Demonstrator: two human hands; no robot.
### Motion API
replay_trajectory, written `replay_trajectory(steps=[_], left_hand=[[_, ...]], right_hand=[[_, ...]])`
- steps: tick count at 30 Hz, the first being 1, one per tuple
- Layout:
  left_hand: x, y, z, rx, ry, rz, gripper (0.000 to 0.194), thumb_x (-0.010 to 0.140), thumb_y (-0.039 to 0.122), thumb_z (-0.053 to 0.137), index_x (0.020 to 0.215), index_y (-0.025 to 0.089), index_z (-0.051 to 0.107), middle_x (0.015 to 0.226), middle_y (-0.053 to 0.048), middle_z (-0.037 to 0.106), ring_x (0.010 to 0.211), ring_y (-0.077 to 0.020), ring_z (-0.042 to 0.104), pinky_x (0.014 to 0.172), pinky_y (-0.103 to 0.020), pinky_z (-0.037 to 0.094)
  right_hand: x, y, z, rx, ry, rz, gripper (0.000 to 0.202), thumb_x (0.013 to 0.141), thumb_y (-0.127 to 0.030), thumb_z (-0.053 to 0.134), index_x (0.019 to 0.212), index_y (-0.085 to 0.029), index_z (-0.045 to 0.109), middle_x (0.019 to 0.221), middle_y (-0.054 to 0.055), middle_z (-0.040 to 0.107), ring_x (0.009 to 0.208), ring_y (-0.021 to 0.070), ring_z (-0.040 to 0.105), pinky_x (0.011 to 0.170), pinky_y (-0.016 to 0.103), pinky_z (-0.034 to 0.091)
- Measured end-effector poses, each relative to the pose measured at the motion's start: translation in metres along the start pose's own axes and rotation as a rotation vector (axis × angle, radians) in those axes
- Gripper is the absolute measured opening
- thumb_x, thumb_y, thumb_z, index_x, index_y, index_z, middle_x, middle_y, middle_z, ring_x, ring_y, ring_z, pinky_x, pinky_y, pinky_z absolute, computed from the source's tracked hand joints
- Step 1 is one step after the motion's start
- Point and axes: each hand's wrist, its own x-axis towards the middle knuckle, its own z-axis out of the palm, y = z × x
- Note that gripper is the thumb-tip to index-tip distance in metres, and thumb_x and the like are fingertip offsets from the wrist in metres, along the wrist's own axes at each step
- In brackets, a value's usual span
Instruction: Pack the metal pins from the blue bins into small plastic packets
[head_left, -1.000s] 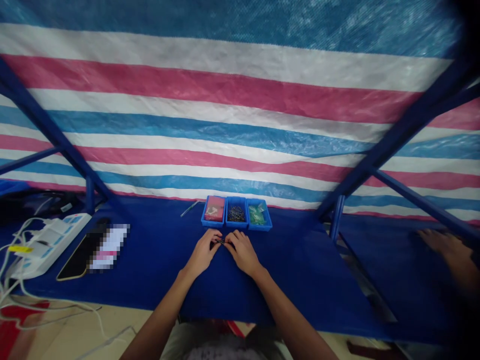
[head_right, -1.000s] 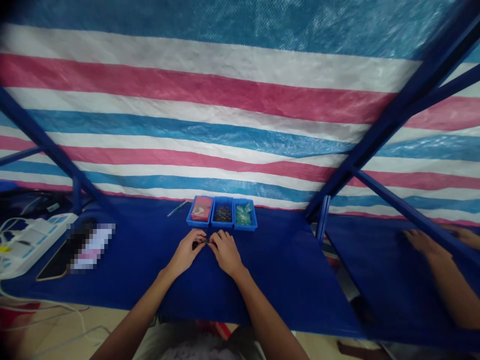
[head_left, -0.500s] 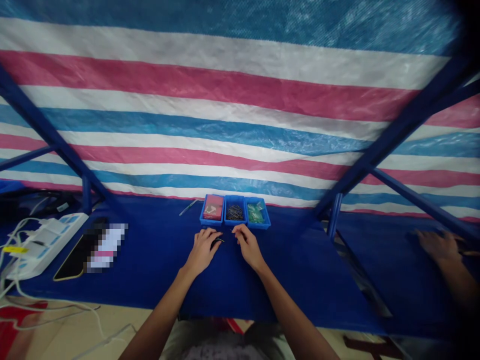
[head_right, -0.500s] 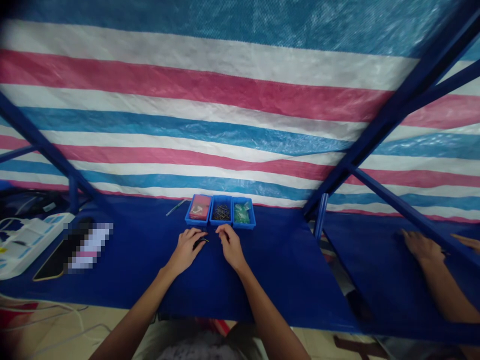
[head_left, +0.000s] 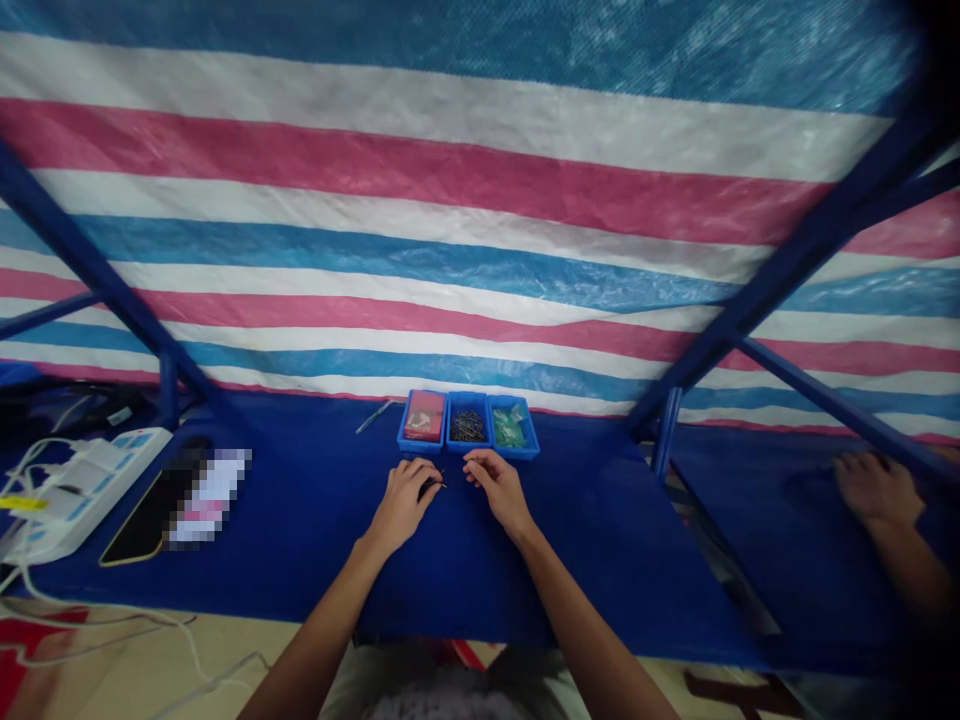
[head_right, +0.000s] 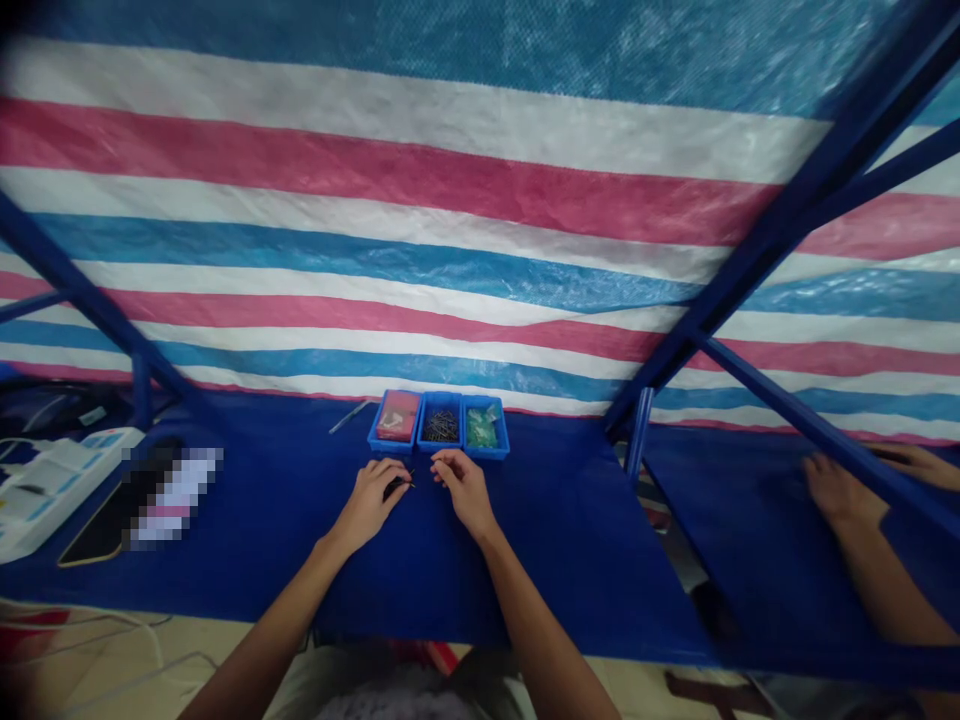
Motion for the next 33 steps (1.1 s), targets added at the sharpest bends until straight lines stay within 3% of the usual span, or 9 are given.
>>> replay_trajectory(steps=[4, 10, 16, 23, 33], left_hand=[[0.0, 0.001, 0.0, -0.024, 0.002, -0.006, 0.008, 0.104, 0.024, 0.059, 0.111, 0.026, 0.065, 0.113, -0.003, 0.069, 0.104, -0.0243, 0.06, 0.091, -0.039, 0.042], [0.0, 0.0, 0.003, -0.016, 0.05, -0.031, 0.029, 0.098, 0.014, 0.061, 0.125, 0.026, 0.062, 0.105, -0.003, 0.067, 0.102, -0.0245, 0.059, 0.091, -0.039, 0.043], [0.001, -0.006, 0.007, -0.009, 0.067, -0.028, 0.022, 0.101, 0.017, 0.057, 0.12, 0.025, 0.065, 0.101, -0.004, 0.066, 0.097, -0.0244, 0.06, 0.09, -0.04, 0.047], [0.0, -0.008, 0.009, 0.021, 0.13, -0.042, 0.017, 0.101, 0.02, 0.061, 0.117, 0.024, 0.066, 0.112, -0.007, 0.062, 0.103, -0.026, 0.056, 0.096, -0.042, 0.05], [0.004, -0.008, 0.011, 0.103, 0.081, -0.032, 0.013, 0.105, 0.023, 0.055, 0.105, 0.023, 0.067, 0.105, -0.006, 0.061, 0.097, -0.0252, 0.055, 0.09, -0.041, 0.048]], right_hand=[[0.001, 0.0, 0.0, -0.056, 0.01, -0.045, 0.03, 0.096, -0.051, 0.066, 0.101, -0.023, 0.074, 0.089, 0.003, 0.069, 0.071, 0.0178, 0.064, 0.062, 0.028, 0.049], [0.0, -0.002, 0.001, -0.015, -0.005, -0.027, 0.031, 0.099, -0.052, 0.062, 0.1, -0.022, 0.071, 0.083, 0.002, 0.068, 0.064, 0.0156, 0.062, 0.06, 0.027, 0.047], [-0.002, -0.003, 0.002, -0.067, 0.007, -0.014, 0.035, 0.1, -0.053, 0.059, 0.105, -0.021, 0.071, 0.075, -0.001, 0.062, 0.057, 0.0135, 0.055, 0.054, 0.025, 0.042], [-0.001, -0.004, 0.004, -0.085, 0.014, -0.013, 0.035, 0.1, -0.053, 0.058, 0.104, -0.021, 0.071, 0.076, -0.001, 0.061, 0.057, 0.0134, 0.055, 0.055, 0.026, 0.042], [-0.001, -0.003, 0.004, -0.105, -0.004, -0.011, 0.037, 0.101, -0.055, 0.055, 0.104, -0.022, 0.071, 0.076, 0.0, 0.062, 0.058, 0.0147, 0.056, 0.056, 0.027, 0.043]])
